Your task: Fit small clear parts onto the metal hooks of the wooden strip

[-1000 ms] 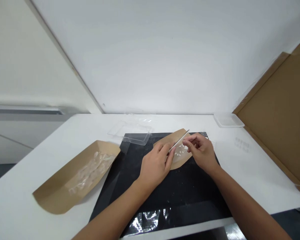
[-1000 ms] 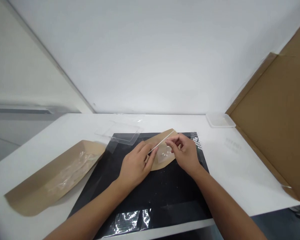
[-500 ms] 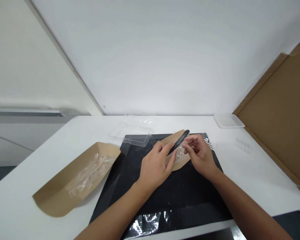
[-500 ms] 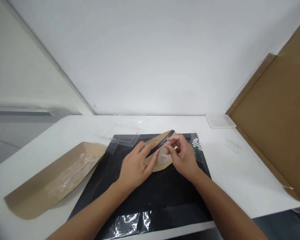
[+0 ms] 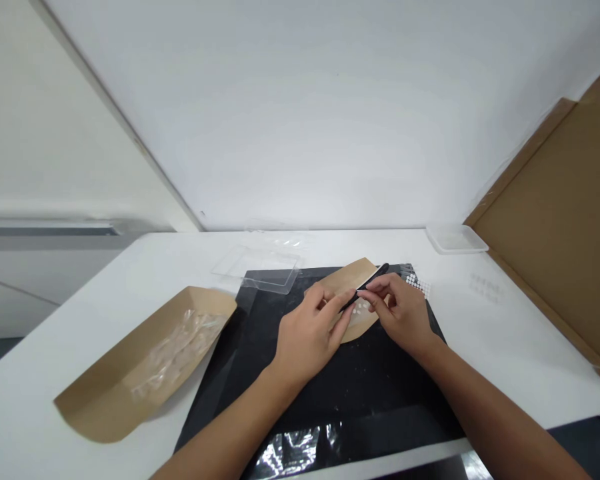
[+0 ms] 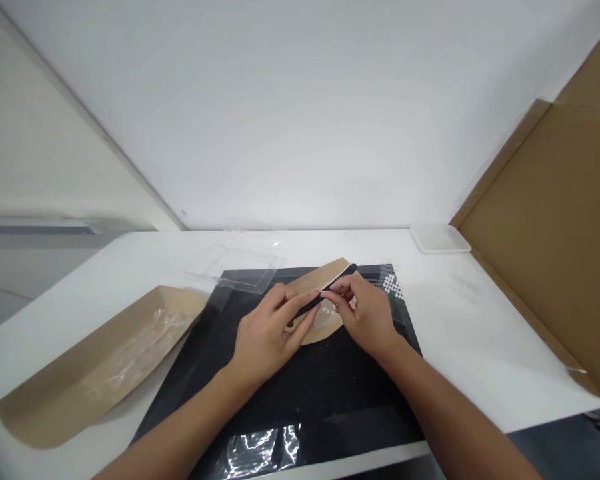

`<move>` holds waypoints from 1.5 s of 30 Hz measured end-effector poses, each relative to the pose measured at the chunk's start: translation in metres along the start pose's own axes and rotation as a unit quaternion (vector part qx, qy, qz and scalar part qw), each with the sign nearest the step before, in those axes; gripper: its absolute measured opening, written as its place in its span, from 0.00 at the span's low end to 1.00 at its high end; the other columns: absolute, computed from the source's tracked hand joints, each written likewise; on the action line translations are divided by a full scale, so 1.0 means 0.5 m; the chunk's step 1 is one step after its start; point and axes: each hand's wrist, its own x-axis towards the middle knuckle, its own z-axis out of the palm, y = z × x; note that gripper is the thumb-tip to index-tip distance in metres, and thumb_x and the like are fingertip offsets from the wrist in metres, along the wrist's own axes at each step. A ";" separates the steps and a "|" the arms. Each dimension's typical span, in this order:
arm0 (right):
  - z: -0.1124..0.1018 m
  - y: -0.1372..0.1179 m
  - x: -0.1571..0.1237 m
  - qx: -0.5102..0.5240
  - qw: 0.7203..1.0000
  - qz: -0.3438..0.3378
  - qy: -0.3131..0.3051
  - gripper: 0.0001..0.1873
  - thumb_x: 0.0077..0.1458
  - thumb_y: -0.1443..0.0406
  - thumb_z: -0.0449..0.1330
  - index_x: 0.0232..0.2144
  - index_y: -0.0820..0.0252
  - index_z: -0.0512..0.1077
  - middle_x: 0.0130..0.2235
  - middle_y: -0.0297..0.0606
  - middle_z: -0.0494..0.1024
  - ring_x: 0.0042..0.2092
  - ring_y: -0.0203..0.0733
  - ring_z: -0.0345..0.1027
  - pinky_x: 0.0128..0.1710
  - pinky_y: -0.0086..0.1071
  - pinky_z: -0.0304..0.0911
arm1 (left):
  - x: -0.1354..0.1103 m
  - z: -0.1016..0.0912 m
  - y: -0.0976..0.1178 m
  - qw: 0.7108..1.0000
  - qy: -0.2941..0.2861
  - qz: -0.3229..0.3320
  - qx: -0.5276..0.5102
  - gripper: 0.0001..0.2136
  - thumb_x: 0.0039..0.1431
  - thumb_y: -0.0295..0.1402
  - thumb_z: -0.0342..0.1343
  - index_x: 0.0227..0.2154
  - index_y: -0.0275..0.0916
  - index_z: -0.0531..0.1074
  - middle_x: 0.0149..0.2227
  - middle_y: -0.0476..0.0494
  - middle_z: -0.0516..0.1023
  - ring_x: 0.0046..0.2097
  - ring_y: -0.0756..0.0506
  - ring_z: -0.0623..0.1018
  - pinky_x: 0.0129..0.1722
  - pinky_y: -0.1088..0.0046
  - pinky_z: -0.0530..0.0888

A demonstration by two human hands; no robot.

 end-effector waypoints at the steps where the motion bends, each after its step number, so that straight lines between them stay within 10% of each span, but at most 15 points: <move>1: 0.000 0.003 0.000 -0.016 1.000 -0.008 0.003 0.12 0.68 0.53 0.64 0.38 0.53 0.74 0.34 0.35 0.82 0.33 0.41 0.79 0.33 0.33 0.70 | 0.000 0.001 -0.001 1.000 0.002 -0.002 -0.011 0.11 0.72 0.35 0.58 0.53 0.44 0.79 0.36 0.47 0.75 0.30 0.51 0.76 0.30 0.77 0.72; 26: -0.001 -0.001 0.004 -0.057 0.974 -0.217 0.034 0.07 0.67 0.65 0.66 0.34 0.55 0.75 0.33 0.34 0.84 0.34 0.37 0.79 0.34 0.28 0.69 | -0.004 0.014 -0.024 0.987 0.028 -0.003 -0.160 0.18 0.71 0.27 0.60 0.59 0.50 0.78 0.38 0.49 0.69 0.32 0.54 0.73 0.33 0.78 0.73; 45: 0.004 0.000 0.005 0.039 0.985 -0.166 0.027 0.07 0.68 0.65 0.65 0.34 0.55 0.75 0.31 0.34 0.81 0.32 0.38 0.76 0.33 0.30 0.69 | -0.008 0.000 -0.021 0.991 0.019 0.023 -0.130 0.16 0.71 0.25 0.57 0.54 0.48 0.81 0.44 0.47 0.74 0.26 0.58 0.69 0.27 0.81 0.68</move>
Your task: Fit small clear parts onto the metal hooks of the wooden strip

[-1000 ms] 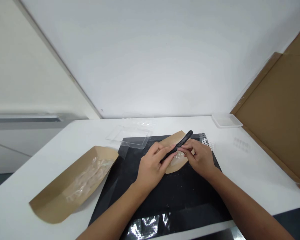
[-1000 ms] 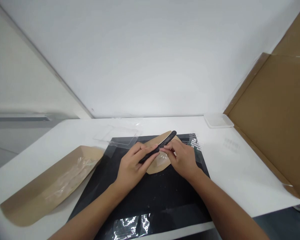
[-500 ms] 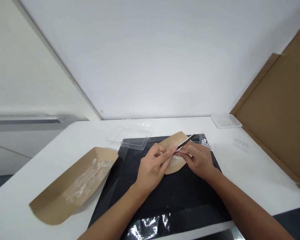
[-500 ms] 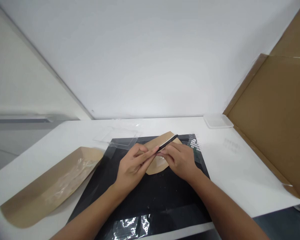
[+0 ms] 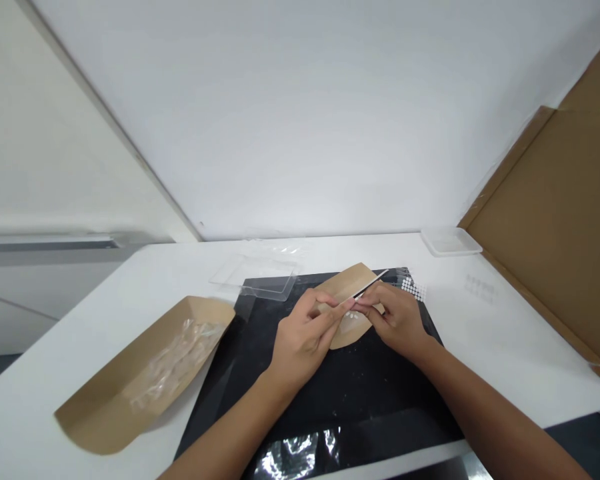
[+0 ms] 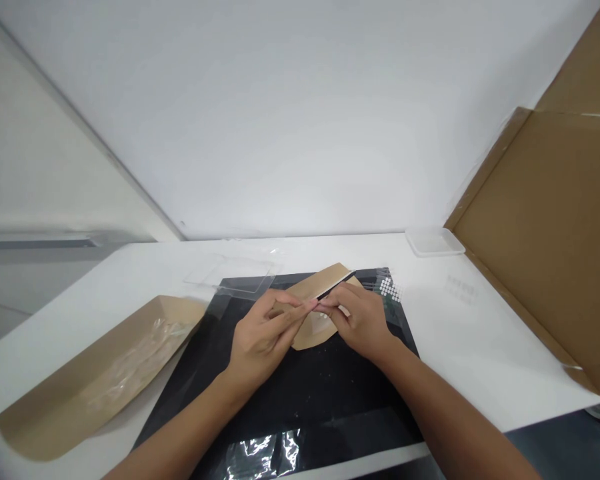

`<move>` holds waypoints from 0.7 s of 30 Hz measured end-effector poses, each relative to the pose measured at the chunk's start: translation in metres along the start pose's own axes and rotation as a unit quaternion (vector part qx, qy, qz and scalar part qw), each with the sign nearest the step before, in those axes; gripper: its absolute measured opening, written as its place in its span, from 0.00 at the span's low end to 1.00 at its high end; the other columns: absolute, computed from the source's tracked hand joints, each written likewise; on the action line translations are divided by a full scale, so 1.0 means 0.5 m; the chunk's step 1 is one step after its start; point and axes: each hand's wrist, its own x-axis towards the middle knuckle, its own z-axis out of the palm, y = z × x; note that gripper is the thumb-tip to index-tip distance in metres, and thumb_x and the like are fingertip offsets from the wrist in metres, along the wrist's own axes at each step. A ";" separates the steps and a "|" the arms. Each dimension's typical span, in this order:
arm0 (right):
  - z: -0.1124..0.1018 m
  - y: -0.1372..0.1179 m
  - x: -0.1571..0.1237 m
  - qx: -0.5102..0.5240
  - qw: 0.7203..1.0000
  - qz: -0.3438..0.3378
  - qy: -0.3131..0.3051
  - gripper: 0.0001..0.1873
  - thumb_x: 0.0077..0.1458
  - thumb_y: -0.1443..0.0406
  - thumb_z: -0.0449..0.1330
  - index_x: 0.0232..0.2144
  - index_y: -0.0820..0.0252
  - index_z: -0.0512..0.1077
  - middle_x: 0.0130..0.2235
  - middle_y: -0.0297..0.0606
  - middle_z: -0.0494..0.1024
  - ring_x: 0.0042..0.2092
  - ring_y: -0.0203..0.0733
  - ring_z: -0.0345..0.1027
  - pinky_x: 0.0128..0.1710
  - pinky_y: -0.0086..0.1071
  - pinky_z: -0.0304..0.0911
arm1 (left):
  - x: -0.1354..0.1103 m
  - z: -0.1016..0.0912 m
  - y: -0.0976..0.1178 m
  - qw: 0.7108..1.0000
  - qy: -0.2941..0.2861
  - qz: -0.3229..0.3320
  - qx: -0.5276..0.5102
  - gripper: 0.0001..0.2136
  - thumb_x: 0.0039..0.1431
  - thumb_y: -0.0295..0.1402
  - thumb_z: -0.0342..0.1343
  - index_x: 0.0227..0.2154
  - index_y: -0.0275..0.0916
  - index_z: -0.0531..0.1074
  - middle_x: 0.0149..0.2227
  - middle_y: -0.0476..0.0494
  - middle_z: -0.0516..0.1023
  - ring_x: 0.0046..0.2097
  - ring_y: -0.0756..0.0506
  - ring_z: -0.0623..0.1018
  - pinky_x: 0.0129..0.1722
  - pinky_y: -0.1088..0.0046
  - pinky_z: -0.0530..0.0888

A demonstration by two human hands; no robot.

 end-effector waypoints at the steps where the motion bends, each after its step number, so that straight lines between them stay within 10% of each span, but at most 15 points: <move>1: 0.001 0.001 -0.001 0.008 1.000 0.005 0.001 0.07 0.68 0.65 0.65 0.34 0.55 0.75 0.31 0.34 0.81 0.33 0.38 0.76 0.33 0.31 0.69 | 0.001 0.001 -0.001 1.000 0.002 0.002 0.001 0.15 0.71 0.25 0.58 0.54 0.48 0.81 0.44 0.47 0.74 0.27 0.58 0.70 0.28 0.81 0.69; 11: -0.005 -0.003 -0.003 0.060 0.988 0.124 -0.064 0.06 0.61 0.59 0.72 0.36 0.52 0.80 0.35 0.32 0.85 0.29 0.35 0.72 0.28 0.31 0.62 | 0.008 0.004 -0.003 0.999 0.031 -0.002 -0.007 0.12 0.69 0.25 0.61 0.51 0.44 0.82 0.43 0.45 0.76 0.32 0.55 0.77 0.33 0.80 0.74; 21: 0.000 -0.023 0.012 0.331 0.893 0.295 -0.075 0.14 0.58 0.54 0.73 0.35 0.56 0.77 0.33 0.35 0.83 0.36 0.40 0.80 0.37 0.34 0.75 | 0.003 0.004 0.000 0.999 0.049 0.014 -0.020 0.15 0.68 0.23 0.62 0.53 0.46 0.81 0.42 0.47 0.76 0.35 0.53 0.77 0.33 0.80 0.76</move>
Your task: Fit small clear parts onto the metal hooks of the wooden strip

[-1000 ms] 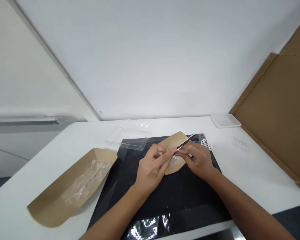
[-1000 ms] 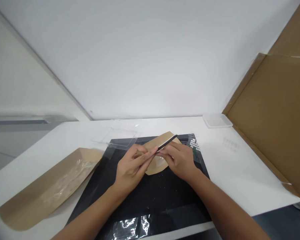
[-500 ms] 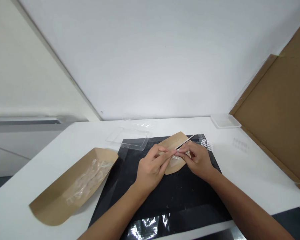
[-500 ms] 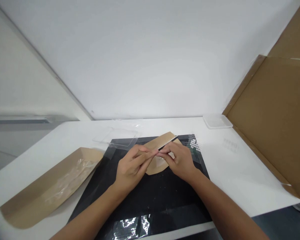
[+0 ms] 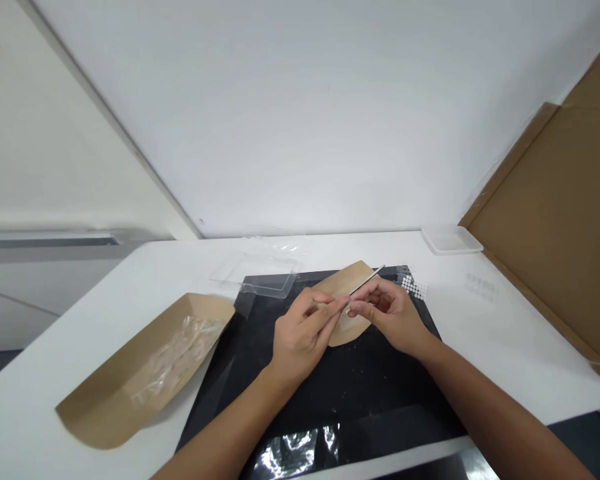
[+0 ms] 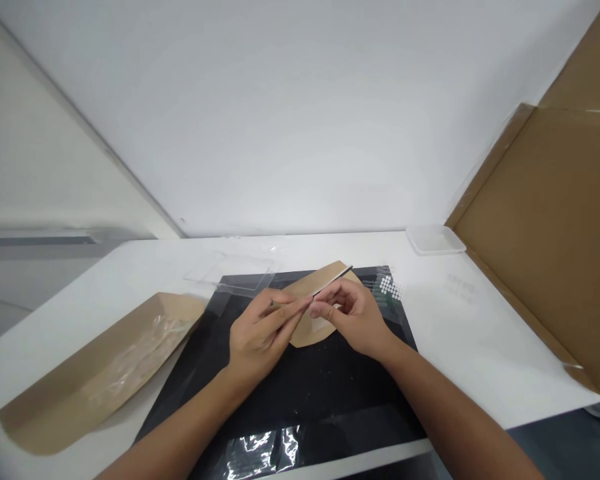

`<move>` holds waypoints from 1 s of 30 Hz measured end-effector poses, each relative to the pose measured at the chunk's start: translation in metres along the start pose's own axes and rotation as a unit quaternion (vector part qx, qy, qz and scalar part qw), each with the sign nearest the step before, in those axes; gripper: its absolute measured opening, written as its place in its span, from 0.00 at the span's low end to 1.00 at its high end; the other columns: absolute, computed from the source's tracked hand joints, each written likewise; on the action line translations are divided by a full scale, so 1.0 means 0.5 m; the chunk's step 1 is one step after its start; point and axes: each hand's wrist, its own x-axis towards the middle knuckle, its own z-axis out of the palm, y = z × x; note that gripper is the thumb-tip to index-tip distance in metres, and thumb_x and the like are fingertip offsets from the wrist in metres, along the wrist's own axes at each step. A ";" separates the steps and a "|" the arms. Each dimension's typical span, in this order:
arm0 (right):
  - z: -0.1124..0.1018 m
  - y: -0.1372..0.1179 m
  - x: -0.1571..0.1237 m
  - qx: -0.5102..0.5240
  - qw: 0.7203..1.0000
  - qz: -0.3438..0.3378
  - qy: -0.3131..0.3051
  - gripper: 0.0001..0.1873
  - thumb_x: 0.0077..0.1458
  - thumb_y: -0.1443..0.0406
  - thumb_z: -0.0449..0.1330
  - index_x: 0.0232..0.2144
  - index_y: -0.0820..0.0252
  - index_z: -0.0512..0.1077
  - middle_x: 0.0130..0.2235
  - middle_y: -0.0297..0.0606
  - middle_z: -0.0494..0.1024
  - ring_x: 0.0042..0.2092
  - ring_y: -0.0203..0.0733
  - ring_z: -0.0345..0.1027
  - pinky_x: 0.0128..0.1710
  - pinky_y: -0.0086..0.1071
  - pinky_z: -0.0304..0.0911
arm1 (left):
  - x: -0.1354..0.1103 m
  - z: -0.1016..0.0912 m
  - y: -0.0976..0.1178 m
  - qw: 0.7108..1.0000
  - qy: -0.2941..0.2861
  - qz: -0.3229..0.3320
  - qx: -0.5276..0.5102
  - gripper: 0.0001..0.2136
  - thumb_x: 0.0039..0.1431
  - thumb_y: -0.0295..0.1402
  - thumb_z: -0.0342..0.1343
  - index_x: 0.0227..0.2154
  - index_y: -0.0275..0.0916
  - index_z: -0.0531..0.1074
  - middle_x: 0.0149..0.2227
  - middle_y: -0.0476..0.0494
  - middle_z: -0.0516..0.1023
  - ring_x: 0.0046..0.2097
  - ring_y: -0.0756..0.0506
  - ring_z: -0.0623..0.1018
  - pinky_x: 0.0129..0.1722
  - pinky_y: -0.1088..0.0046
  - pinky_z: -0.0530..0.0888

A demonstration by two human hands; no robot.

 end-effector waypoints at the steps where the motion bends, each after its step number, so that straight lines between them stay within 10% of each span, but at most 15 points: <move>1: -0.001 0.000 0.000 -0.001 1.000 0.001 -0.006 0.13 0.59 0.54 0.72 0.35 0.56 0.77 0.34 0.36 0.83 0.37 0.40 0.80 0.39 0.34 0.76 | 0.001 0.000 0.001 1.000 0.002 -0.001 0.003 0.15 0.68 0.23 0.62 0.53 0.46 0.81 0.42 0.47 0.76 0.34 0.54 0.77 0.32 0.80 0.75; 9: -0.010 0.012 -0.007 -0.169 0.979 -0.083 0.075 0.08 0.66 0.60 0.67 0.45 0.54 0.78 0.38 0.37 0.83 0.39 0.42 0.80 0.38 0.35 0.75 | 0.010 0.009 0.020 0.989 0.011 -0.137 -0.052 0.14 0.70 0.31 0.62 0.56 0.42 0.79 0.37 0.47 0.77 0.33 0.51 0.78 0.36 0.75 0.80; 17: -0.010 0.003 -0.004 -0.360 0.904 -0.219 0.067 0.05 0.68 0.67 0.63 0.44 0.54 0.78 0.35 0.36 0.79 0.37 0.40 0.73 0.35 0.33 0.69 | 0.013 0.018 0.029 0.878 -0.017 -0.364 -0.311 0.10 0.64 0.38 0.67 0.44 0.40 0.86 0.34 0.46 0.81 0.19 0.55 0.73 0.14 0.80 0.71; 30: -0.004 0.016 -0.013 -0.536 0.799 -0.265 0.071 0.11 0.71 0.67 0.56 0.33 0.56 0.69 0.30 0.37 0.74 0.30 0.41 0.66 0.32 0.36 0.57 | 0.014 0.020 0.039 0.857 -0.027 -0.405 -0.319 0.12 0.60 0.39 0.69 0.43 0.37 0.86 0.41 0.36 0.88 0.28 0.44 0.86 0.17 0.77 0.78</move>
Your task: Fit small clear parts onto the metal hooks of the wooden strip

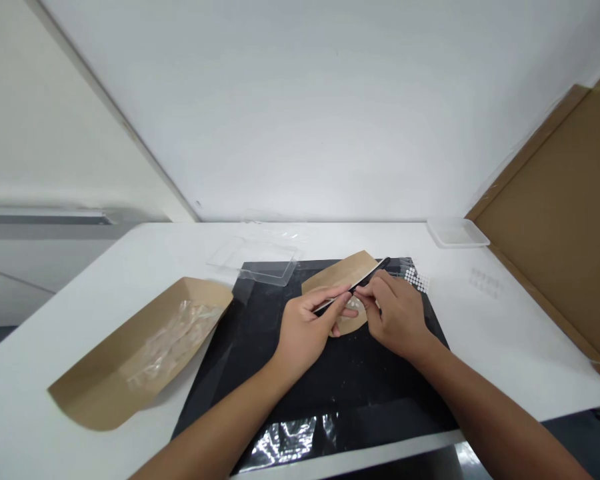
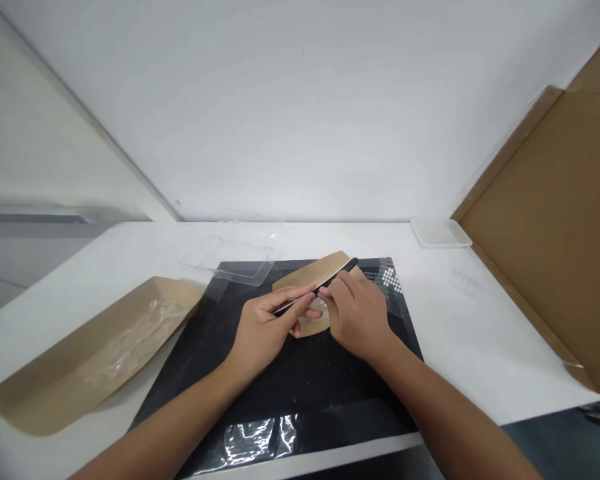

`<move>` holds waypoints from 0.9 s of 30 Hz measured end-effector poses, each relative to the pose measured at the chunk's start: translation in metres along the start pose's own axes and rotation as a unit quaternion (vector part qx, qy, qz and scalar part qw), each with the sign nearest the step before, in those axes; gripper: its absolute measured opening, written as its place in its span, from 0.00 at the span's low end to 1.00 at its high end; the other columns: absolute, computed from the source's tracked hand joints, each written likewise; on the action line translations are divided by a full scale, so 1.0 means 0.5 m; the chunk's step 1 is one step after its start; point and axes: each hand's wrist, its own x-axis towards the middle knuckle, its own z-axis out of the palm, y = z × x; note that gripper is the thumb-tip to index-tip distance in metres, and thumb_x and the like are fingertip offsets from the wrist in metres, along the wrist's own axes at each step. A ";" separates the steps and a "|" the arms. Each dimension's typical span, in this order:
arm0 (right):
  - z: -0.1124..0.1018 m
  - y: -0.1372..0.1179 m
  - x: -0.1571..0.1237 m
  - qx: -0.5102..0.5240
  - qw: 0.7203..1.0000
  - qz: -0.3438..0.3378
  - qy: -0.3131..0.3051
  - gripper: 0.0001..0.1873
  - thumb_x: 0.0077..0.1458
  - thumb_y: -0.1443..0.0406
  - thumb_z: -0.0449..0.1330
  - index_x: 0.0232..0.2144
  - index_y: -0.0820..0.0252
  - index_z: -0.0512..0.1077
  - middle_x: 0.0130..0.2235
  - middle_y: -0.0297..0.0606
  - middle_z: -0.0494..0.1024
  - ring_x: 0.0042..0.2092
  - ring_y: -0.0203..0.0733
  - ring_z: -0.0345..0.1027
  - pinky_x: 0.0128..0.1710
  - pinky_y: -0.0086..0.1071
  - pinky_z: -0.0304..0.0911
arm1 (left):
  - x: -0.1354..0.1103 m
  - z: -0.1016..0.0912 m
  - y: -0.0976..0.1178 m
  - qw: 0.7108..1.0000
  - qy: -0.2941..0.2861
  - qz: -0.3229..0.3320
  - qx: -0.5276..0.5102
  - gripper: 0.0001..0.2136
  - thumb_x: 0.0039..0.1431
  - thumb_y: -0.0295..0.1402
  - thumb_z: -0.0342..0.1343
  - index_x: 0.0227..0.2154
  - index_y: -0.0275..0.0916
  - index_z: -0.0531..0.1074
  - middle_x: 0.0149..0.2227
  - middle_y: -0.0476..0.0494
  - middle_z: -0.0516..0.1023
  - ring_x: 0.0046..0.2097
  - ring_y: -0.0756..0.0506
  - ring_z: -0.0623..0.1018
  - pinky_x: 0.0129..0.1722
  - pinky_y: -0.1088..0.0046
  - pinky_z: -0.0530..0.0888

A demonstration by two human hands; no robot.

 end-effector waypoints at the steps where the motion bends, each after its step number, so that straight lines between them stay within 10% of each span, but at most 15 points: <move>1: 0.000 -0.001 0.000 0.000 1.000 0.006 0.000 0.11 0.71 0.67 0.55 0.33 0.55 0.68 0.30 0.37 0.73 0.30 0.41 0.66 0.31 0.36 0.57 | -0.001 0.001 0.002 1.000 0.005 0.015 0.006 0.11 0.60 0.38 0.69 0.42 0.38 0.86 0.43 0.36 0.88 0.29 0.44 0.86 0.17 0.78 0.77; 11: 0.001 0.009 0.007 0.117 0.991 0.050 -0.032 0.06 0.70 0.67 0.55 0.37 0.55 0.66 0.33 0.37 0.75 0.35 0.44 0.72 0.35 0.36 0.64 | -0.009 -0.001 0.009 0.977 0.037 0.156 0.143 0.08 0.66 0.34 0.64 0.43 0.41 0.86 0.34 0.45 0.87 0.23 0.52 0.80 0.17 0.81 0.75; 19: 0.003 0.017 0.004 0.164 0.973 0.152 -0.048 0.03 0.69 0.66 0.58 0.39 0.55 0.69 0.36 0.36 0.81 0.32 0.39 0.78 0.34 0.33 0.67 | -0.005 -0.004 0.005 0.942 0.044 0.244 0.225 0.09 0.69 0.30 0.60 0.45 0.42 0.85 0.28 0.49 0.84 0.34 0.47 0.84 0.38 0.72 0.82; 27: 0.004 -0.004 0.000 0.140 0.983 0.099 -0.058 0.06 0.69 0.67 0.56 0.36 0.53 0.67 0.25 0.31 0.80 0.30 0.42 0.76 0.32 0.34 0.64 | -0.010 0.000 0.012 0.937 0.044 0.266 0.222 0.11 0.70 0.28 0.59 0.48 0.44 0.85 0.31 0.49 0.84 0.32 0.50 0.83 0.32 0.76 0.80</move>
